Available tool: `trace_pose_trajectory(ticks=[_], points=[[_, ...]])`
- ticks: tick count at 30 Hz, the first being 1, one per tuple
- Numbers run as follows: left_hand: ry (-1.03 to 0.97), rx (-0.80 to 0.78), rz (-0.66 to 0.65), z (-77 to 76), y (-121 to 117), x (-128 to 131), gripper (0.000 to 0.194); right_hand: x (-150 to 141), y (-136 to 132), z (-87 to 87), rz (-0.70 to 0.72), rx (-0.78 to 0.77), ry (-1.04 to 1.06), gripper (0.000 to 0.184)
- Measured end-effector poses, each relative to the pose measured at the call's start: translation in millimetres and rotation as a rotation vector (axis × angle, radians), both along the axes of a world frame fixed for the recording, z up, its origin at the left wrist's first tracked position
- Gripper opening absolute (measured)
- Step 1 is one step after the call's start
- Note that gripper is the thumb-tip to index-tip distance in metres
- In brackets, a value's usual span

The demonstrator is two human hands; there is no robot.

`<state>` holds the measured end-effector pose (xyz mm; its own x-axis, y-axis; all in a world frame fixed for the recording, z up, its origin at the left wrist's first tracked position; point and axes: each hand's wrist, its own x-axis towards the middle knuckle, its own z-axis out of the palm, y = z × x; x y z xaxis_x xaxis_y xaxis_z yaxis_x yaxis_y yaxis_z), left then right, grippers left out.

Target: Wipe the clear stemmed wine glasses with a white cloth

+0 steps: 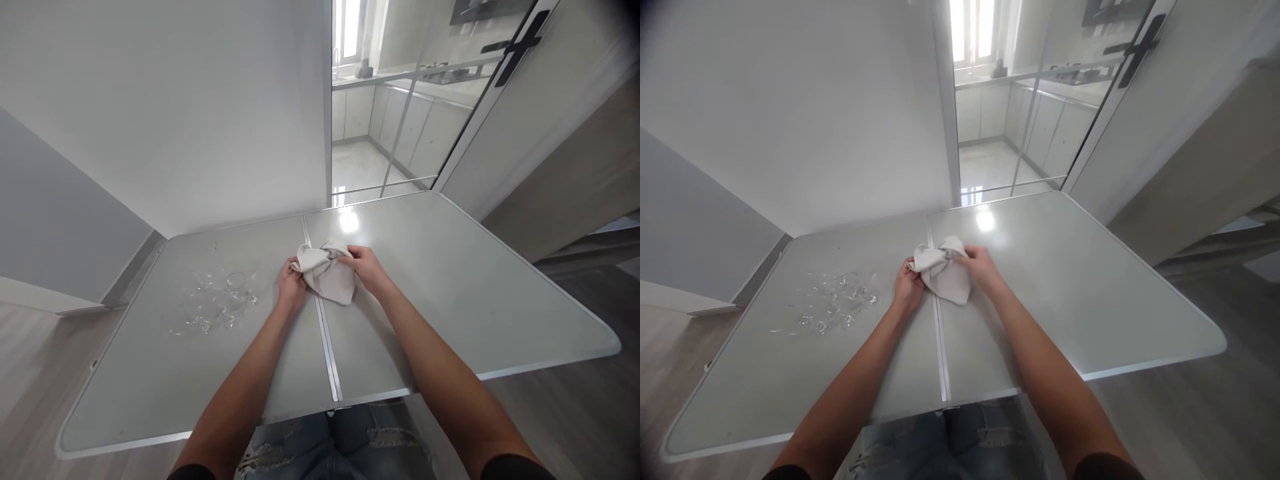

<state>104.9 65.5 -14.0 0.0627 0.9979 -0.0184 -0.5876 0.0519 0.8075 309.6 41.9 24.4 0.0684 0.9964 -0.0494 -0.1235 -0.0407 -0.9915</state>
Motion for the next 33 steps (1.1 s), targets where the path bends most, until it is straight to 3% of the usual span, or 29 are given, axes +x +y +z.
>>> trace_pose_trajectory(ticks=[3, 5, 7, 11, 15, 18, 20, 22, 24, 27, 30, 33], points=[[-0.09, -0.058, -0.089, 4.8, -0.5, -4.1, 0.022, 9.3, 4.6, 2.1, -0.161, -0.011, 0.15, 0.032], [-0.099, -0.09, -0.217, 8.6, -2.6, -5.8, 0.041, 15.0, 6.7, 2.8, -0.189, 0.013, 0.162, 0.036], [-0.057, -0.093, -0.328, 12.5, -6.2, -6.3, 0.06, 20.5, 7.2, 4.1, -0.164, 0.047, 0.126, 0.039], [0.1, -0.008, -0.339, 18.3, -14.9, -4.8, 0.049, 30.6, 1.9, 13.0, -0.051, 0.126, 0.091, 0.044], [0.235, 0.093, -0.363, 17.7, -19.3, -1.4, 0.053, 34.4, -6.8, 27.0, 0.055, 0.209, 0.055, 0.055], [0.395, 0.193, -0.321, 13.8, -19.8, 0.3, 0.033, 36.1, -9.3, 31.6, 0.043, 0.248, 0.001, 0.076], [0.471, 0.25, -0.281, 12.3, -20.5, 0.6, 0.033, 39.7, -7.9, 29.6, -0.027, 0.267, -0.029, 0.086], [0.5, 0.274, -0.263, 12.8, -21.5, 0.4, 0.047, 45.5, -5.2, 24.6, -0.078, 0.271, -0.062, 0.08], [0.516, 0.291, -0.226, 14.2, -22.0, -0.1, 0.059, 52.1, -2.8, 19.0, -0.068, 0.245, -0.108, 0.058], [0.533, 0.331, -0.09, 14.6, -20.5, -0.7, 0.056, 59.9, -2.6, 15.7, -0.015, 0.207, -0.208, 0.039], [0.551, 0.376, 0.073, 11.7, -17.5, -0.9, 0.04, 63.5, -5.5, 19.1, 0.043, 0.238, -0.345, 0.052], [0.651, 0.438, 0.184, 8.0, -15.7, -0.8, 0.04, 65.7, -6.0, 20.2, 0.105, 0.271, -0.511, 0.069]])
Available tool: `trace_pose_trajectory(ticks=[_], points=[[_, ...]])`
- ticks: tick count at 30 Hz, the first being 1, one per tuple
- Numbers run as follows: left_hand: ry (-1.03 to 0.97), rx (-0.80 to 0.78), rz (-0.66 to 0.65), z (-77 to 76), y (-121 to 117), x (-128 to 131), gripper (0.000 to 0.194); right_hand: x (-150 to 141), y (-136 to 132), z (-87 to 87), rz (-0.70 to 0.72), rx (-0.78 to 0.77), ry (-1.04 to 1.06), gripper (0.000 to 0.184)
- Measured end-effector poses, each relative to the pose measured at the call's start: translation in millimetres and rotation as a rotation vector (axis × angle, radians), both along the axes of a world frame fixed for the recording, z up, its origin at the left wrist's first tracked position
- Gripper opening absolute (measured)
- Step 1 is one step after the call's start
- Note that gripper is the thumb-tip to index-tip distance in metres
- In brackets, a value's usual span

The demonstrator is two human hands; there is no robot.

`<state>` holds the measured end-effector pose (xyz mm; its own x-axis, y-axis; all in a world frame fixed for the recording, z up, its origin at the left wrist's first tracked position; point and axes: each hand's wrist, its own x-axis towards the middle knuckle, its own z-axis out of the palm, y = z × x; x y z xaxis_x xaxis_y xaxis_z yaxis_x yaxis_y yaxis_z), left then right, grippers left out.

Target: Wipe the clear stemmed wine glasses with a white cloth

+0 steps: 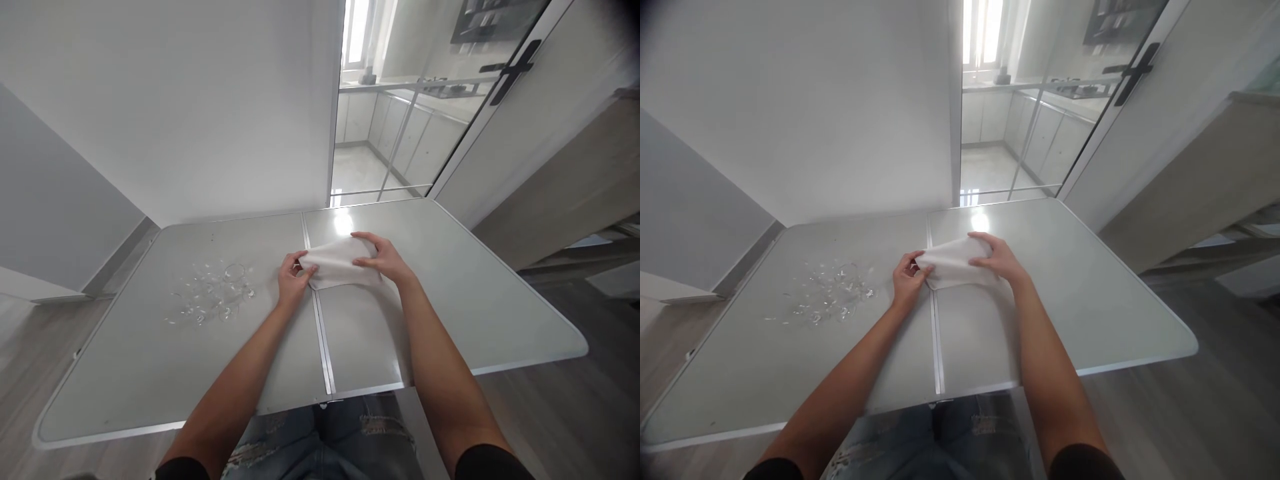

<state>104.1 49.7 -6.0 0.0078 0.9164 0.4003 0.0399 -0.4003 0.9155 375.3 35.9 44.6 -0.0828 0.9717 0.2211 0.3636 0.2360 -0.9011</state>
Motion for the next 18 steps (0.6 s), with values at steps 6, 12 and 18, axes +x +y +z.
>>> trace_pose_trajectory(ticks=[6, 12, 18], points=[[0.301, 0.129, 0.182, -0.7, -1.8, -0.7, 0.015, 5.7, 11.9, -18.9, -0.103, 0.053, -0.339, 0.041], [0.224, 0.03, 0.116, 5.0, -7.9, 1.2, 0.018, 2.3, 14.0, -18.0, -0.292, 0.253, -0.199, 0.031], [0.066, -0.127, 0.089, -2.5, -5.9, 4.0, 0.02, -6.3, 9.2, -15.0, -0.107, -0.376, 0.465, 0.039]])
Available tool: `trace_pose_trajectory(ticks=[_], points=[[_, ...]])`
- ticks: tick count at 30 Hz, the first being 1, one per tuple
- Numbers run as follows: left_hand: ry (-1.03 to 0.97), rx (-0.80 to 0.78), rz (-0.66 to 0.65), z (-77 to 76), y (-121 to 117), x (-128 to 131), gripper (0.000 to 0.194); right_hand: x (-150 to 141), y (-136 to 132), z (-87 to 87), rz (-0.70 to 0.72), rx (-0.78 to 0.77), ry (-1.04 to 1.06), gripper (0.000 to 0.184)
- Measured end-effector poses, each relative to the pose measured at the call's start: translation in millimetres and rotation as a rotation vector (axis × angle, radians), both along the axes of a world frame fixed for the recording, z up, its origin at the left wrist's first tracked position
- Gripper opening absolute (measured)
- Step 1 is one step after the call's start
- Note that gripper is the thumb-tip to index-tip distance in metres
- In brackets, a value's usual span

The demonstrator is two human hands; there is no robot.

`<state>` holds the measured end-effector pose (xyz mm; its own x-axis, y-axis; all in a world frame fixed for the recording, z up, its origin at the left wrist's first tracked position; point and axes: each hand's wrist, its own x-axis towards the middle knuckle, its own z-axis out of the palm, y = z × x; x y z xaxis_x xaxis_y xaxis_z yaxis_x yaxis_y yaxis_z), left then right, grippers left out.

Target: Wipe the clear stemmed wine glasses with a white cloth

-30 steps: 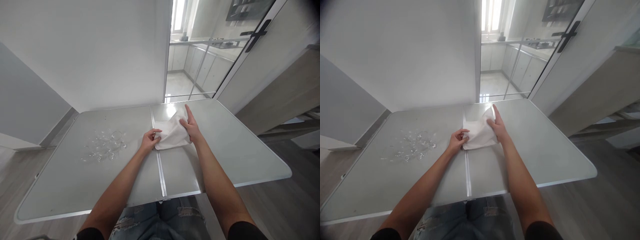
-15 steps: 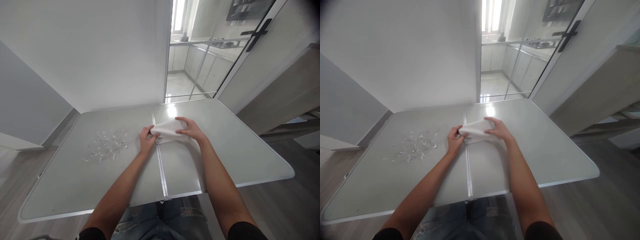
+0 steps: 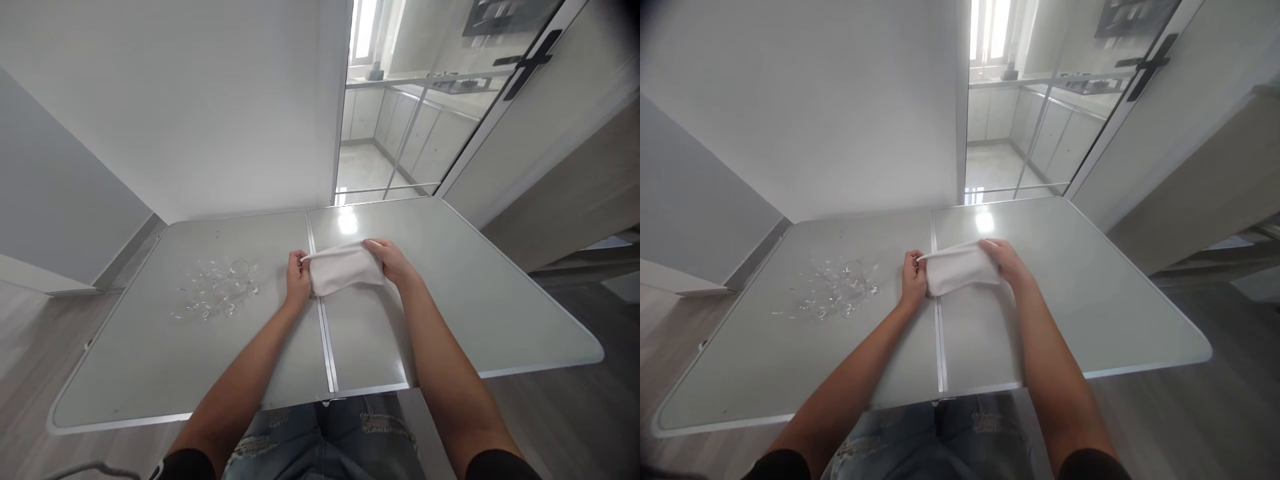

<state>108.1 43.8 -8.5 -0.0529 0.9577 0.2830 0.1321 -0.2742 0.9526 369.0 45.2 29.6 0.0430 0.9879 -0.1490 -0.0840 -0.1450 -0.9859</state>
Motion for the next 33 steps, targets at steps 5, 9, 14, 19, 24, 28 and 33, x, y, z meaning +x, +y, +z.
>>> trace_pose_trajectory(ticks=[5, 9, 14, 19, 24, 28, 33], points=[[-0.073, -0.025, 0.009, -3.1, 5.6, 0.2, 0.022, -6.3, -0.2, -3.6, 0.069, -0.137, 0.18, 0.044], [-0.095, -0.042, -0.042, 0.7, 0.3, 0.9, 0.025, -5.2, 0.7, -2.5, 0.057, -0.125, 0.206, 0.045], [0.063, 0.05, -0.008, 15.0, -20.9, 3.9, 0.035, 1.1, 11.8, -17.4, -0.257, -0.194, 0.363, 0.024], [0.228, 0.169, -0.025, 47.0, -62.9, -0.8, 0.016, 3.0, 27.9, -37.5, -0.645, -0.228, 0.5, 0.01], [0.239, 0.071, 0.319, 48.9, -106.6, -32.3, 0.017, 5.1, 28.4, -36.8, -0.64, -0.22, 0.593, 0.009], [0.301, -0.149, 0.525, 17.2, -118.2, -58.9, 0.043, -2.4, 20.6, -29.8, -0.402, -0.173, 0.563, 0.018], [0.328, -0.238, 0.529, -3.6, -109.0, -72.7, 0.071, -14.3, 17.0, -28.8, -0.254, -0.187, 0.508, 0.034]])
